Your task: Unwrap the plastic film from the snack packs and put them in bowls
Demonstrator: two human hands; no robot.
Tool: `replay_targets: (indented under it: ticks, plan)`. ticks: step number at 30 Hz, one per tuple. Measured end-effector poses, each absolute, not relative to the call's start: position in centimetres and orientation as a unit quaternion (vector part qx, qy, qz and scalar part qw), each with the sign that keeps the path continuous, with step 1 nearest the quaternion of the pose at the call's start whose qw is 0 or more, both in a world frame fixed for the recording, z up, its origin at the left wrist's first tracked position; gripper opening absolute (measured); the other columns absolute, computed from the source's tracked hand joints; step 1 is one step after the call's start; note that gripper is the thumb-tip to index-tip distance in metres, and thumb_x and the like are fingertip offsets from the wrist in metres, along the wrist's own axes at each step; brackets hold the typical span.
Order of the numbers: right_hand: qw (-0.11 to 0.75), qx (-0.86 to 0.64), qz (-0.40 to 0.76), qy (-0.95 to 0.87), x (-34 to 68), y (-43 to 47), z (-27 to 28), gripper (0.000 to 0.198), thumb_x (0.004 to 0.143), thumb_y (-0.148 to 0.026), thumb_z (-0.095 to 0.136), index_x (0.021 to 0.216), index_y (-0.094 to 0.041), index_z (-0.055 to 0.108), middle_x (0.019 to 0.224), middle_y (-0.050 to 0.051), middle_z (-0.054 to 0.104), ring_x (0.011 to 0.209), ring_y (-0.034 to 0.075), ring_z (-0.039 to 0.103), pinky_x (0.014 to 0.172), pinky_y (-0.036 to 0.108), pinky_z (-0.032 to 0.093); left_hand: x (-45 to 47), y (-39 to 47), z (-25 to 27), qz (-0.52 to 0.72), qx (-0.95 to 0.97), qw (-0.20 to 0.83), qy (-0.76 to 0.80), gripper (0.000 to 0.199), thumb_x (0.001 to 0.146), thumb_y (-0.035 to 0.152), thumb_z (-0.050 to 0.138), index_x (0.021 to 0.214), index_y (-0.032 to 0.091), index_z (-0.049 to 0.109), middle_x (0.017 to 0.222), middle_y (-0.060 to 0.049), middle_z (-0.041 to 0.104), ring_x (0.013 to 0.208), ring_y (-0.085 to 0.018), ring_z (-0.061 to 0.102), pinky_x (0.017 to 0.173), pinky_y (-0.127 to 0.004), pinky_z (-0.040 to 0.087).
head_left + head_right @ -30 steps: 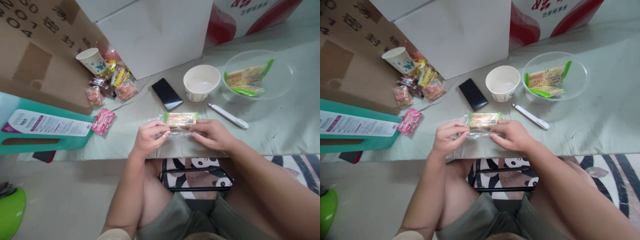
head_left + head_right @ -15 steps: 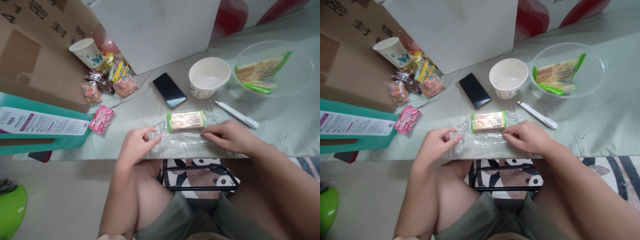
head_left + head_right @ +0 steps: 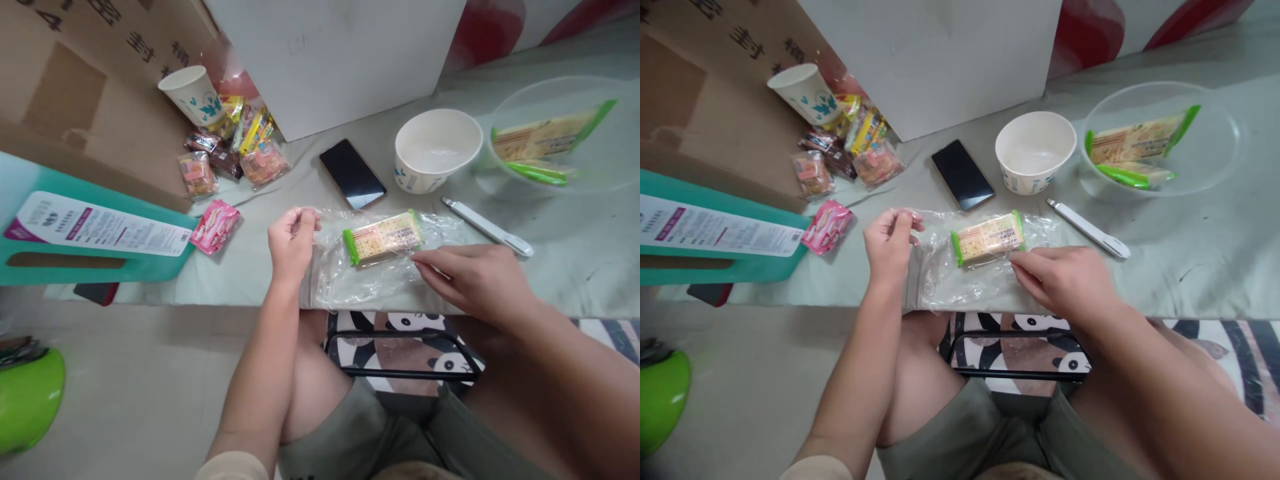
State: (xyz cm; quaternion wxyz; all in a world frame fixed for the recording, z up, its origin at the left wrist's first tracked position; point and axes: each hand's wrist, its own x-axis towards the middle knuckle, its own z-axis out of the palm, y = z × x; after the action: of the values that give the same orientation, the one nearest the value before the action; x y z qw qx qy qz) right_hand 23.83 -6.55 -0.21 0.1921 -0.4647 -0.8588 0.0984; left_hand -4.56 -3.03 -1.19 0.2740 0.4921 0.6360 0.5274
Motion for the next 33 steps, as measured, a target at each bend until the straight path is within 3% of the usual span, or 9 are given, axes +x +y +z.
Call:
replay_targets:
  ticks: [5, 9, 11, 15, 18, 22, 26, 29, 33]
  plan:
    - [0.1, -0.593, 0.045, -0.798, 23.9, -7.2, 0.5, 0.035, 0.095, -0.042, 0.051, 0.079, -0.027, 0.079, 0.06, 0.004, 0.069, 0.047, 0.018, 0.052, 0.046, 0.028, 0.021, -4.3, -1.3, -1.0, 0.569, 0.422, 0.285, 0.645, 0.036, 0.095, 0.04, 0.064, 0.066, 0.019, 0.063, 0.064, 0.0, 0.065, 0.045, -0.007, 0.053, 0.047, -0.021, 0.041]
    - [0.083, -0.682, 0.025, -0.726, 25.3, -5.9, 0.2, 0.03, 0.088, -0.046, 0.062, 0.096, -0.025, 0.081, 0.057, 0.005, 0.066, 0.042, 0.018, 0.042, 0.045, 0.029, 0.02, -4.6, -0.9, -0.9, 0.565, 0.401, 0.287, 0.662, 0.039, 0.096, 0.04, 0.062, 0.063, 0.019, 0.059, 0.06, 0.001, 0.061, 0.045, -0.007, 0.049, 0.047, -0.022, 0.038]
    - [0.131, -0.667, 0.004, -0.733, 25.5, -5.6, 0.1, 0.027, 0.088, -0.042, 0.063, 0.097, -0.023, 0.079, 0.059, 0.005, 0.068, 0.042, 0.018, 0.044, 0.045, 0.031, 0.022, -4.8, -0.8, -1.1, 0.559, 0.396, 0.291, 0.668, 0.04, 0.095, 0.042, 0.062, 0.064, 0.019, 0.059, 0.063, 0.0, 0.062, 0.046, -0.008, 0.049, 0.048, -0.023, 0.037]
    - [0.303, -0.474, 0.012, -0.827, 24.1, -6.3, 0.8, 0.018, 0.092, -0.027, 0.06, 0.076, -0.023, 0.067, 0.06, 0.001, 0.067, 0.056, 0.017, 0.06, 0.061, 0.035, 0.041, -5.6, -1.2, -1.3, 0.501, 0.416, 0.34, 0.679, 0.041, 0.09, 0.058, 0.064, 0.073, 0.02, 0.063, 0.074, -0.002, 0.067, 0.055, -0.01, 0.056, 0.052, -0.025, 0.039]
    - [0.367, -0.351, 0.069, -0.858, 22.6, -7.0, 1.4, 0.013, 0.091, -0.017, 0.063, 0.08, -0.024, 0.063, 0.063, -0.002, 0.066, 0.061, 0.015, 0.062, 0.07, 0.035, 0.047, -6.4, -2.2, -1.0, 0.388, 0.487, 0.388, 0.679, 0.046, 0.086, 0.066, 0.064, 0.078, 0.02, 0.066, 0.076, -0.003, 0.069, 0.062, -0.014, 0.059, 0.058, -0.027, 0.041]
    - [0.374, -0.344, 0.137, -0.851, 20.4, -6.4, 0.0, 0.015, 0.092, -0.014, 0.058, 0.096, -0.023, 0.069, 0.086, 0.003, 0.075, 0.079, 0.018, 0.071, 0.073, 0.033, 0.054, -6.5, -4.1, -0.4, 0.231, 0.578, 0.358, 0.696, 0.034, 0.079, 0.055, 0.072, 0.081, 0.021, 0.071, 0.074, -0.002, 0.068, 0.066, -0.017, 0.058, 0.065, -0.03, 0.042]
    - [0.344, -0.355, 0.163, -0.854, 17.8, -5.0, -2.5, 0.027, 0.094, -0.014, 0.05, 0.111, -0.02, 0.071, 0.12, 0.009, 0.076, 0.113, 0.025, 0.07, 0.095, 0.041, 0.056, -5.2, -5.1, -0.1, 0.193, 0.638, 0.312, 0.677, 0.009, 0.076, 0.03, 0.067, 0.072, 0.023, 0.07, 0.081, -0.003, 0.069, 0.08, -0.021, 0.061, 0.078, -0.034, 0.045]
    - [0.287, -0.378, 0.161, -0.865, 16.6, -4.7, -3.2, 0.039, 0.091, -0.015, 0.053, 0.126, -0.021, 0.068, 0.139, 0.01, 0.068, 0.135, 0.032, 0.059, 0.112, 0.055, 0.045, -3.8, -5.1, -0.1, 0.313, 0.564, 0.442, 0.623, 0.02, 0.073, 0.026, 0.063, 0.054, 0.021, 0.058, 0.077, -0.003, 0.066, 0.087, -0.021, 0.062, 0.082, -0.032, 0.047]
    - [0.264, -0.409, 0.18, -0.855, 17.0, -4.9, -2.6, 0.06, 0.082, -0.018, 0.061, 0.142, -0.028, 0.057, 0.154, 0.006, 0.056, 0.146, 0.032, 0.048, 0.121, 0.061, 0.032, -2.1, -4.7, 0.5, 0.444, 0.366, 0.641, 0.508, 0.023, 0.065, 0.026, 0.069, 0.049, 0.019, 0.053, 0.062, -0.001, 0.056, 0.065, -0.014, 0.055, 0.065, -0.027, 0.047]
